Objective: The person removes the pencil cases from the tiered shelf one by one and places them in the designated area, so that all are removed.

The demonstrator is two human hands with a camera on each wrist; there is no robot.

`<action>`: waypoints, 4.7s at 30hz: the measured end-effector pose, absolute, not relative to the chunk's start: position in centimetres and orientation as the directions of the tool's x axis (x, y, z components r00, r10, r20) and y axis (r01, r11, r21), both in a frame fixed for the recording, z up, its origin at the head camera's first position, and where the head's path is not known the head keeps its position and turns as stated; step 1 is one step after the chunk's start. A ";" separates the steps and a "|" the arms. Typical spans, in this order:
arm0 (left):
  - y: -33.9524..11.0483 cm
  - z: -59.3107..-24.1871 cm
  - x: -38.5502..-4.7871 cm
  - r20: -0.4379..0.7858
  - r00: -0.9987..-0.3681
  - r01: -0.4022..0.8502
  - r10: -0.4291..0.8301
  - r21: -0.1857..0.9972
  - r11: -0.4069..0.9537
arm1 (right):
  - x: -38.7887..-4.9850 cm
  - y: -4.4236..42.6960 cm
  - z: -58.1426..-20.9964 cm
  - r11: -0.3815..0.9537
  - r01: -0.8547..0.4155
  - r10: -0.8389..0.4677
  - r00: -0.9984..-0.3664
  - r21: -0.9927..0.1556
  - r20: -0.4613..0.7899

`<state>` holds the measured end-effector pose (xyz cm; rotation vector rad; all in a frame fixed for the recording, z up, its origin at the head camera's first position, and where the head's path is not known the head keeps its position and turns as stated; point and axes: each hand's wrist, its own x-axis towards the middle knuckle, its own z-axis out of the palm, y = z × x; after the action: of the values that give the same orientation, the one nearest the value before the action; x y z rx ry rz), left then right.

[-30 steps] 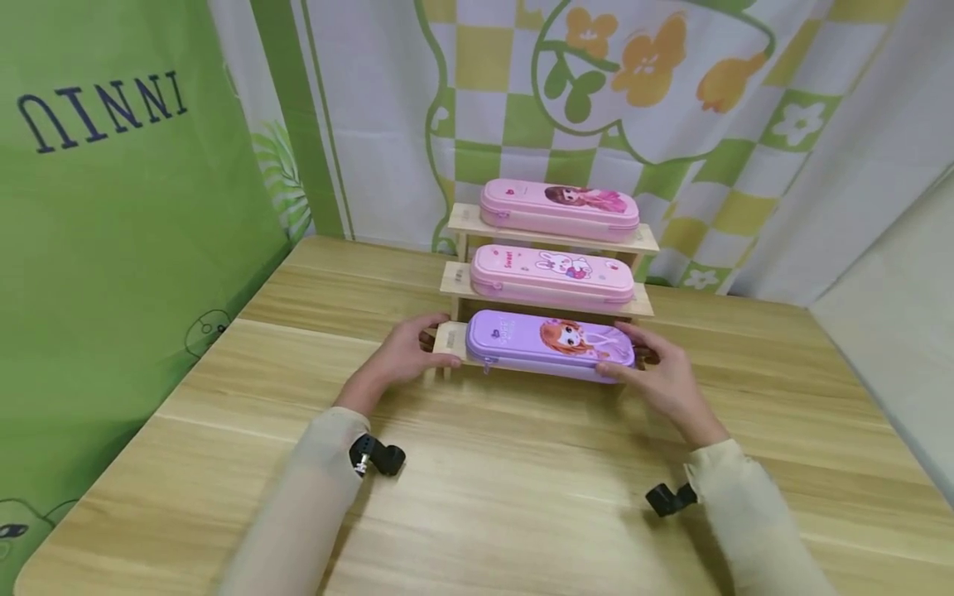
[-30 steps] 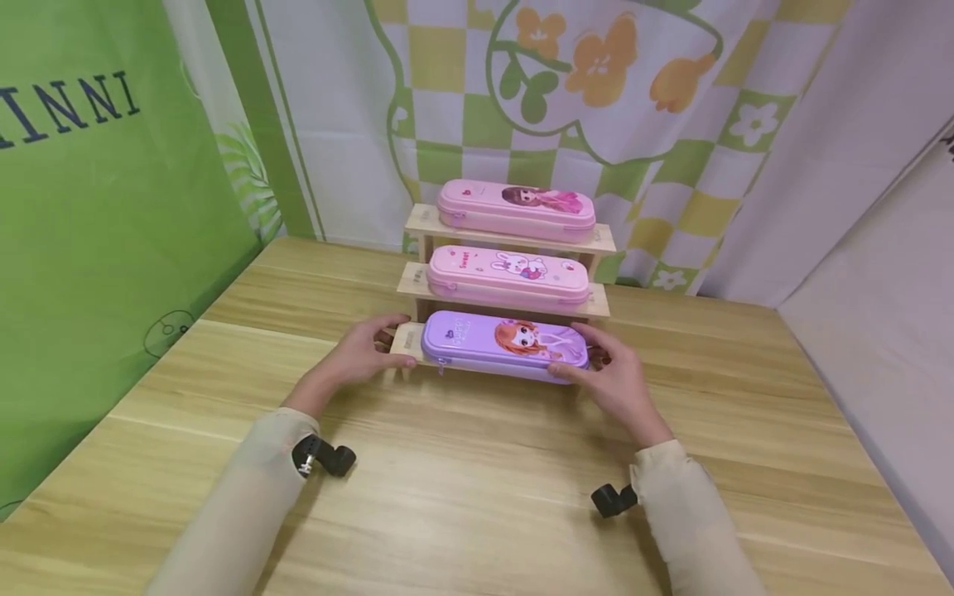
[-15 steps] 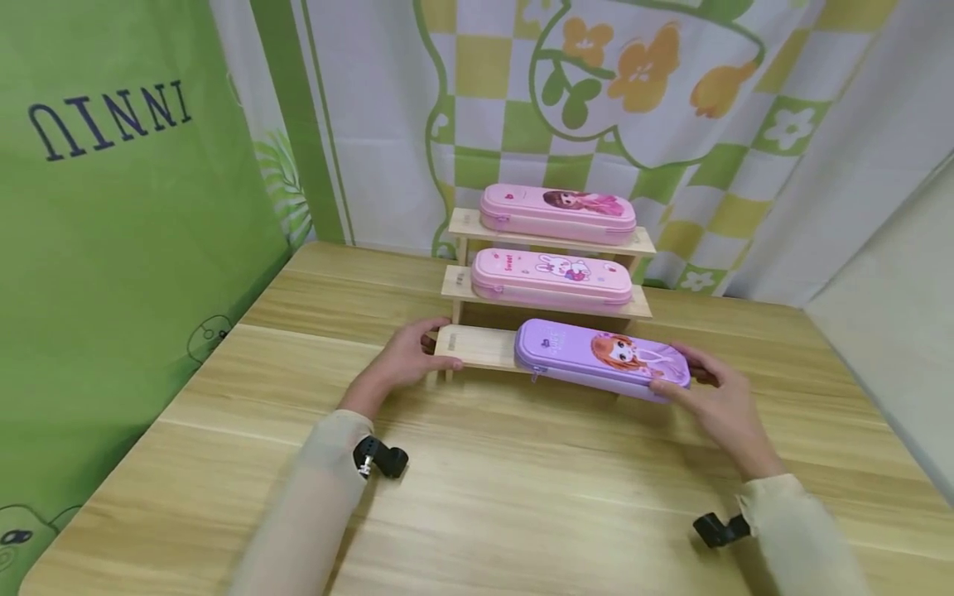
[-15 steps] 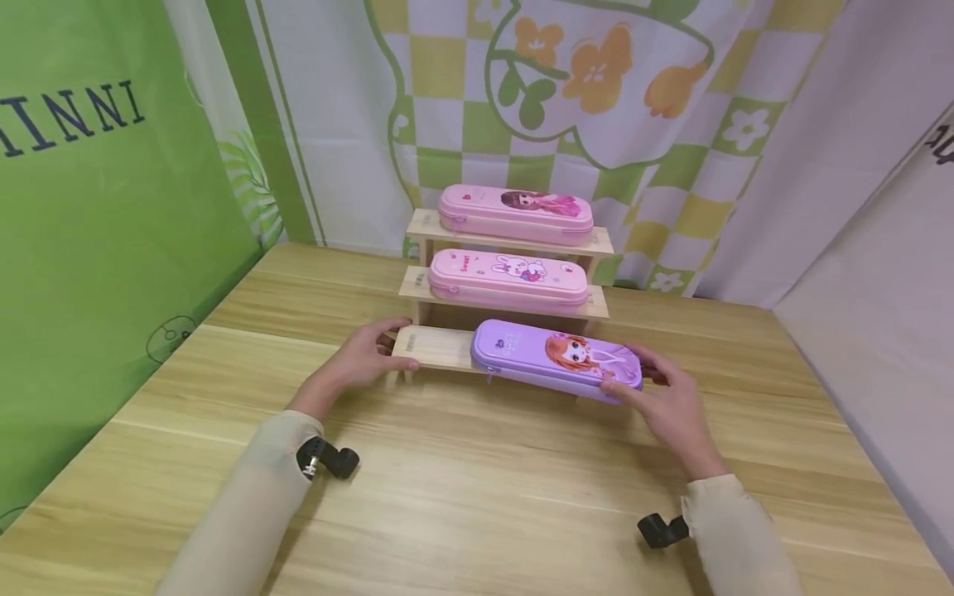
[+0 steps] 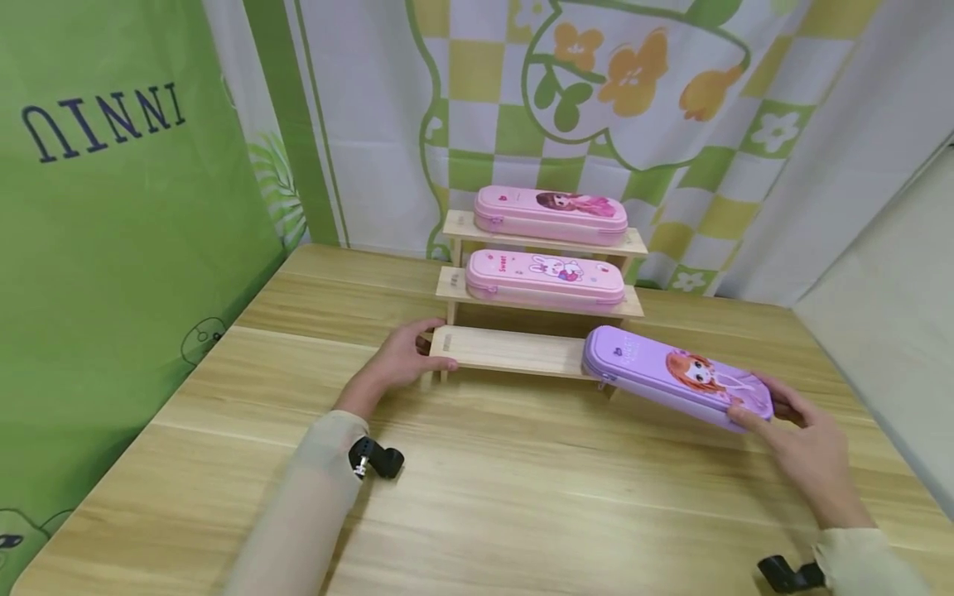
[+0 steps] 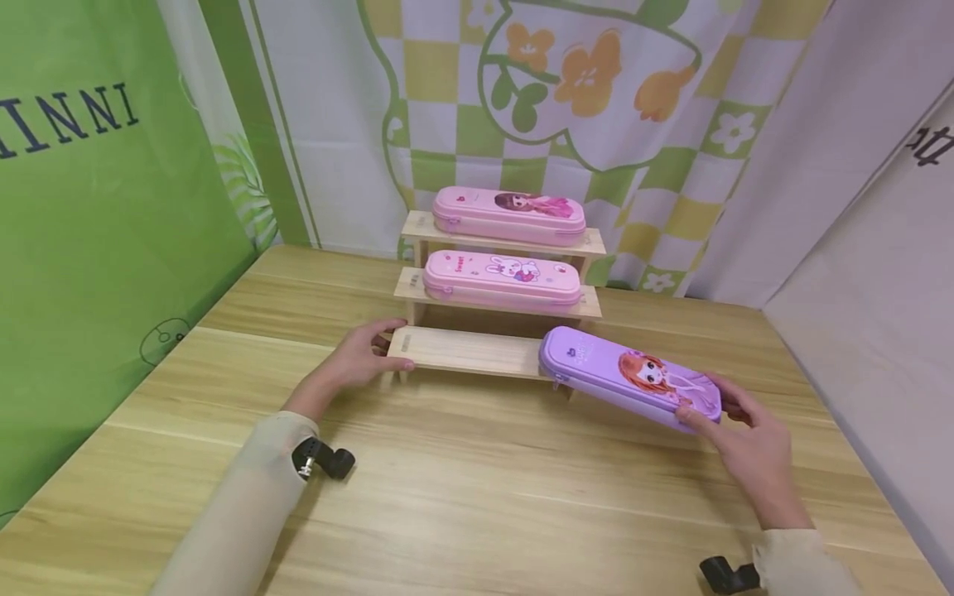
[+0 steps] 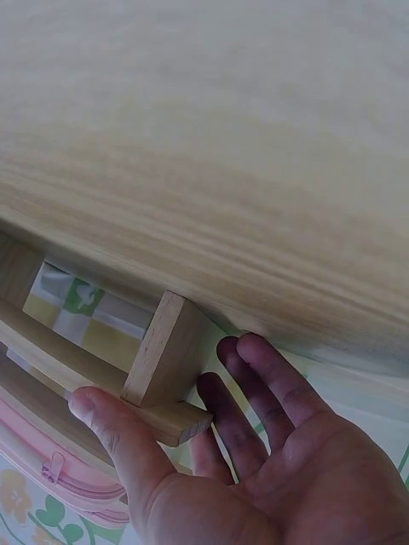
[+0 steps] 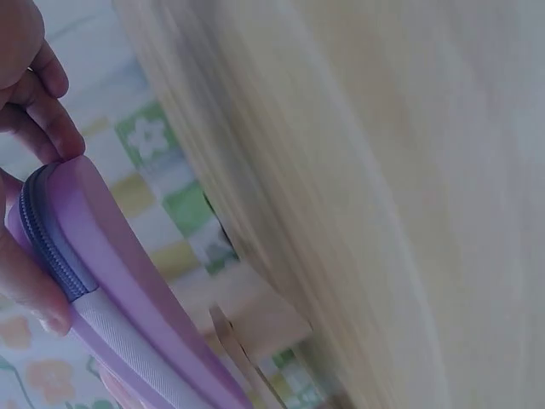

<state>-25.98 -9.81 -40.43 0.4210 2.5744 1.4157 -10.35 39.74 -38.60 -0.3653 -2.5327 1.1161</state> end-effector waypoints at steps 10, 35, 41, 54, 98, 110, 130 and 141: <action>-10.3 -40.4 -26.1 -0.009 -0.950 0.158 0.312 0.849 0.504 | -7.8 43.2 -39.8 0.483 0.087 0.461 -0.871 -0.871 0.168; -9.8 -40.8 -26.2 0.018 -0.939 0.204 0.342 0.832 0.515 | -11.7 39.0 -40.7 0.641 0.389 0.552 -0.833 -0.661 0.045; -9.8 -40.8 -26.2 0.013 -0.940 0.195 0.340 0.840 0.507 | -11.9 37.9 -40.7 0.753 0.313 0.436 -0.896 -0.579 0.082; -9.9 -40.6 -26.1 -0.013 -0.942 0.169 0.336 0.844 0.509 | -12.1 34.8 -40.5 0.798 0.179 0.282 -0.955 -0.575 0.095; -9.9 -40.8 -26.2 -0.005 -0.939 0.176 0.343 0.850 0.496 | -25.0 25.8 -32.3 0.622 -0.137 0.066 -0.972 -0.771 0.225; -9.9 -40.5 -26.1 -0.018 -0.941 0.163 0.339 0.851 0.498 | -25.1 27.0 -31.9 0.616 -0.095 0.009 -0.992 -0.782 0.128; -10.0 -40.7 -26.2 -0.026 -0.942 0.157 0.334 0.847 0.509 | -18.7 34.6 -34.1 0.578 -0.169 0.183 -0.927 -0.799 0.328; -10.6 -40.9 -26.3 -0.029 -0.940 0.161 0.339 0.840 0.518 | -15.1 39.4 -35.4 0.538 -0.122 0.336 -0.876 -0.834 0.345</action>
<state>-26.27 -10.58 -40.94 0.4273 2.5679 1.3912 -15.08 39.41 -35.37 -0.1730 -2.3079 1.3031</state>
